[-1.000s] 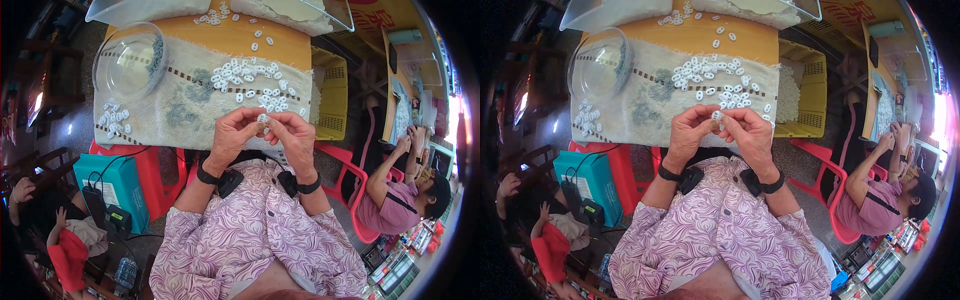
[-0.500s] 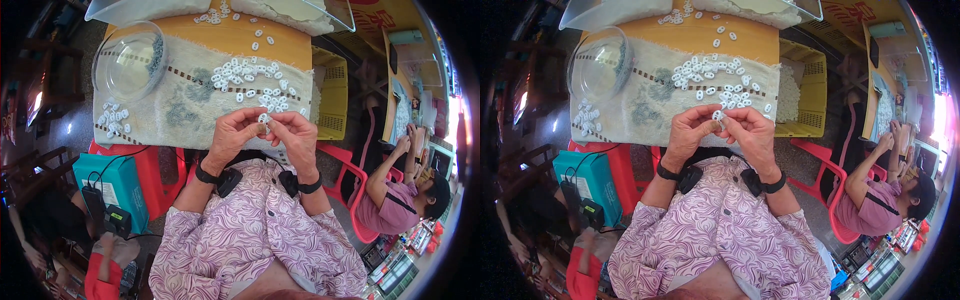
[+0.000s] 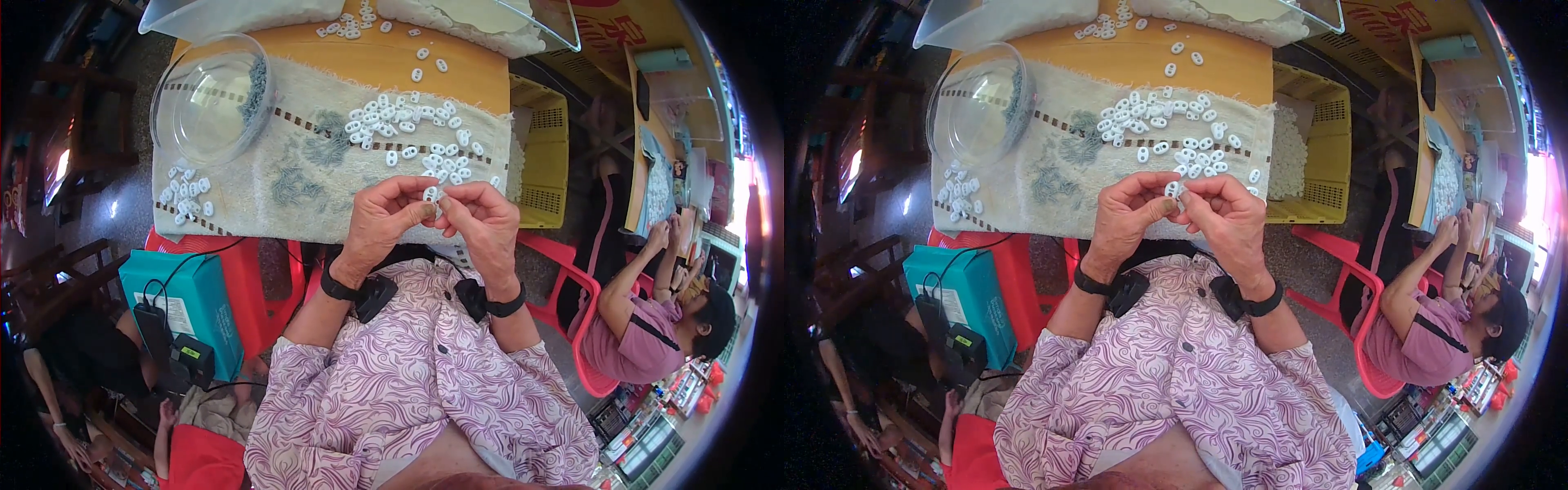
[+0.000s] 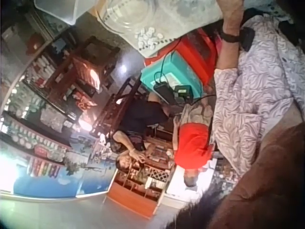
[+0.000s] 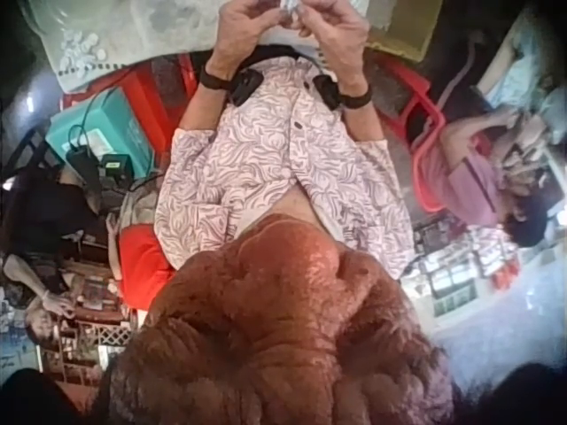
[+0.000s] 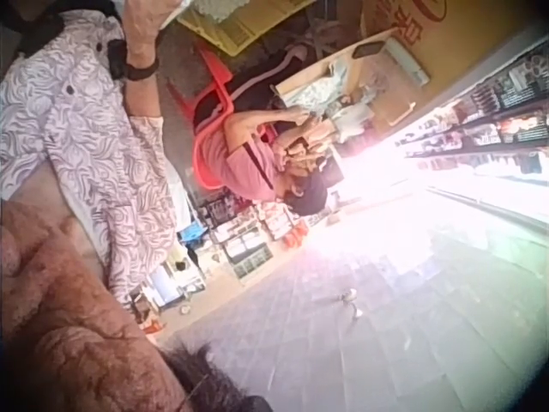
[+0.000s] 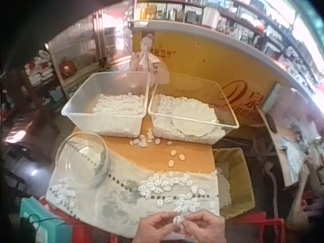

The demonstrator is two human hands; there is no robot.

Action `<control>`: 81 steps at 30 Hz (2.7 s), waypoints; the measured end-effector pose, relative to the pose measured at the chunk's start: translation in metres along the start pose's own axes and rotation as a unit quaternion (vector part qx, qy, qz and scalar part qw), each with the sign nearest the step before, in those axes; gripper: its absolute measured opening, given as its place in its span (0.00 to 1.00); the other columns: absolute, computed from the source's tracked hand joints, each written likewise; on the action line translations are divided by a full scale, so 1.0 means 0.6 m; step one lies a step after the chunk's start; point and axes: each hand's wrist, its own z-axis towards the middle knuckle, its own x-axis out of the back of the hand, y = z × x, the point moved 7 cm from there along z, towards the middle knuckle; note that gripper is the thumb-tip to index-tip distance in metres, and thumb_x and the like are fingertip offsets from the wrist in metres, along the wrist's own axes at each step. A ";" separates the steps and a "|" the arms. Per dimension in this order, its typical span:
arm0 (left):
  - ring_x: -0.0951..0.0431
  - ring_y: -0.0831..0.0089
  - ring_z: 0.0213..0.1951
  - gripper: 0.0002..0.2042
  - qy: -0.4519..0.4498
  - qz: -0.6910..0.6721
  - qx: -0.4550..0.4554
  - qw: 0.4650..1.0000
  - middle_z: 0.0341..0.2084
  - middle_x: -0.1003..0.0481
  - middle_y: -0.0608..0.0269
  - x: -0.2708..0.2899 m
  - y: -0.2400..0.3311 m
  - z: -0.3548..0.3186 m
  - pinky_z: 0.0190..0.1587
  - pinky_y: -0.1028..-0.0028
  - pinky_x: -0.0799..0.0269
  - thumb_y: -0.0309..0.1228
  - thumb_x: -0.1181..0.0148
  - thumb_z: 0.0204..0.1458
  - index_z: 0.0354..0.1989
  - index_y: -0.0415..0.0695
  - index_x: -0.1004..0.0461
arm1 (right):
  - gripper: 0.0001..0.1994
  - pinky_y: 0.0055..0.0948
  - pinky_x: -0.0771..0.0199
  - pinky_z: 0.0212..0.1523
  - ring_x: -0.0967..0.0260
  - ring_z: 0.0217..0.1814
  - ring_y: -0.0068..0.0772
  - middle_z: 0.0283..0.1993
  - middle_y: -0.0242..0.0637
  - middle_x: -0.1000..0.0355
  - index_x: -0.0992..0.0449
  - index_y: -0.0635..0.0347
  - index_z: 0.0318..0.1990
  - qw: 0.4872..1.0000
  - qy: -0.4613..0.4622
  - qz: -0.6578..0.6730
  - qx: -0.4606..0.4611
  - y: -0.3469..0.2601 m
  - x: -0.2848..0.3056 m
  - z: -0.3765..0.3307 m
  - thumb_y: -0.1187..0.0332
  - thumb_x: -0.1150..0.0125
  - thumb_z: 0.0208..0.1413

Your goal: The person picks up white plastic pieces by hand, fits them together, and places the assembled units onto a cloth before dropping them into a plastic container.

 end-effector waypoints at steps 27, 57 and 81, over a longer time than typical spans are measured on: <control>0.24 0.79 0.34 0.14 -0.001 -0.020 -0.001 1.000 0.34 0.24 0.62 -0.006 -0.001 0.000 0.39 0.79 0.25 0.19 0.41 0.51 0.47 0.33 0.28 | 0.05 0.14 0.29 0.24 0.25 0.29 0.20 0.31 0.35 0.25 0.27 0.69 0.38 1.000 0.008 -0.011 -0.015 -0.002 0.001 -0.003 0.77 0.42 0.55; 0.24 0.80 0.34 0.13 0.005 -0.020 0.007 1.000 0.33 0.24 0.63 -0.003 0.005 0.000 0.38 0.80 0.26 0.19 0.40 0.51 0.46 0.35 0.26 | 0.06 0.19 0.24 0.27 0.25 0.30 0.25 0.32 0.41 0.24 0.26 0.71 0.38 0.996 -0.041 0.073 -0.027 0.011 0.000 0.005 0.78 0.41 0.55; 0.23 0.81 0.28 0.12 -0.033 0.032 -0.004 0.999 0.28 0.22 0.64 0.001 0.017 -0.004 0.33 0.81 0.25 0.20 0.38 0.49 0.43 0.35 0.24 | 0.04 0.19 0.23 0.24 0.25 0.26 0.25 0.29 0.42 0.25 0.25 0.71 0.34 0.989 -0.098 0.076 -0.079 0.027 0.002 0.013 0.78 0.38 0.52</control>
